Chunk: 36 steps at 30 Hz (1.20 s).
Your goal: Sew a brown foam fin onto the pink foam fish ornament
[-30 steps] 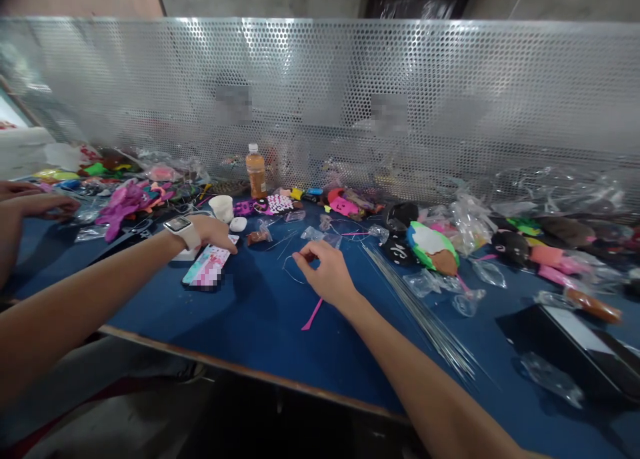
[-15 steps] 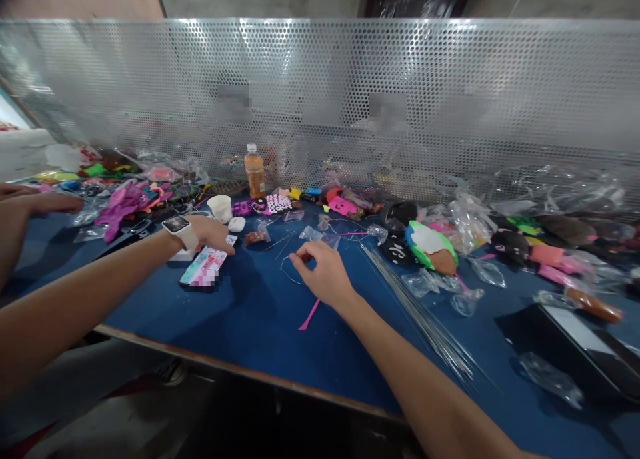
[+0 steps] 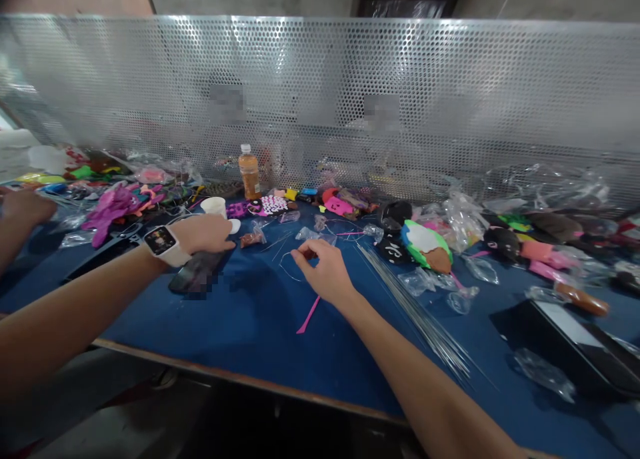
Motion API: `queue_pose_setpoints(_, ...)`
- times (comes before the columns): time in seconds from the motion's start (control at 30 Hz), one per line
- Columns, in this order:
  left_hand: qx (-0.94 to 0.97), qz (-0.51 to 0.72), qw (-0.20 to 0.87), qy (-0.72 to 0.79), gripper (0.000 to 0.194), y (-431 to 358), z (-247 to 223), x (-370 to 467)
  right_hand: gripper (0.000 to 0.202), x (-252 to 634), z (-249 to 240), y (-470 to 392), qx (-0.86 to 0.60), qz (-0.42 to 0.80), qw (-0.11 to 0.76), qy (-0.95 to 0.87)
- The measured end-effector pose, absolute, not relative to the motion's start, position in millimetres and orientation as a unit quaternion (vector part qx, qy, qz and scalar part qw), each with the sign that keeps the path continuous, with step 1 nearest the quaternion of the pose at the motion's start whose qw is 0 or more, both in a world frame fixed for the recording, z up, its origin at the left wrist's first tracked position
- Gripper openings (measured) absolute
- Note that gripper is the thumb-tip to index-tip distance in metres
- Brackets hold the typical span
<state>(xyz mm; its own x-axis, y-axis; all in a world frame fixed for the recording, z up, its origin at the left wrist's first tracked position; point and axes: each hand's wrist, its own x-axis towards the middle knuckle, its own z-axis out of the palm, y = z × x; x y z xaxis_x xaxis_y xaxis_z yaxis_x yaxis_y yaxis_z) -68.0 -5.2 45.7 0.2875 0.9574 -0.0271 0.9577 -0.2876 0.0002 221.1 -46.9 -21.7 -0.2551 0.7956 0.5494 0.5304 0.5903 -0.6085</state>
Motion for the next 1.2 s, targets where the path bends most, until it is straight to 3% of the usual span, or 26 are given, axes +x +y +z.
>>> queue_pose_setpoints(0.07, 0.838, -0.007, 0.009, 0.546, 0.036, -17.3, 52.4, -46.2, 0.018, 223.9, -21.3, -44.2, -0.429, 0.154, 0.442, -0.772)
queue_pose_setpoints(0.23, 0.928, 0.16, 0.01, 0.337, 0.025, -31.5, 37.8, 11.1, 0.017, 230.0, -18.1, -38.6, -0.433, 0.165, 0.467, -0.753)
queue_pose_setpoints(0.37, 0.908, 0.27, 0.041, 0.319, 0.021, -24.1, 4.4, 30.7, 0.019, 232.6, -18.8, -35.2, -0.433, 0.226, 0.483, -0.727)
queue_pose_setpoints(0.53, 0.83, 0.388, 0.182, 0.356, 0.018, -28.0, -18.9, 35.0, 0.021, 229.8, -24.0, -38.8, -0.439, 0.25, 0.477, -0.719)
queue_pose_setpoints(0.63, 0.789, 0.413, 0.265, 0.37, 0.023, -34.0, -20.1, 35.7, 0.013, 226.8, -25.0, -43.5, -0.444, 0.209, 0.488, -0.722)
queue_pose_setpoints(0.83, 0.754, 0.444, 0.327, 0.357, 0.025, -36.6, -20.8, 35.3, 0.02, 227.2, -23.7, -45.4, -0.42, 0.047, 0.465, -0.778)
queue_pose_setpoints(0.97, 0.766, 0.446, 0.293, 0.358, 0.027, -38.1, -22.4, 34.5, 0.023, 230.2, -23.8, -44.1, -0.399, 0.012, 0.456, -0.795)
queue_pose_setpoints(1.2, 0.821, 0.442, 0.129, 0.337, 0.019, -36.9, -25.9, 29.8, 0.024, 231.4, -23.0, -44.6, -0.401, -0.01, 0.426, -0.811)
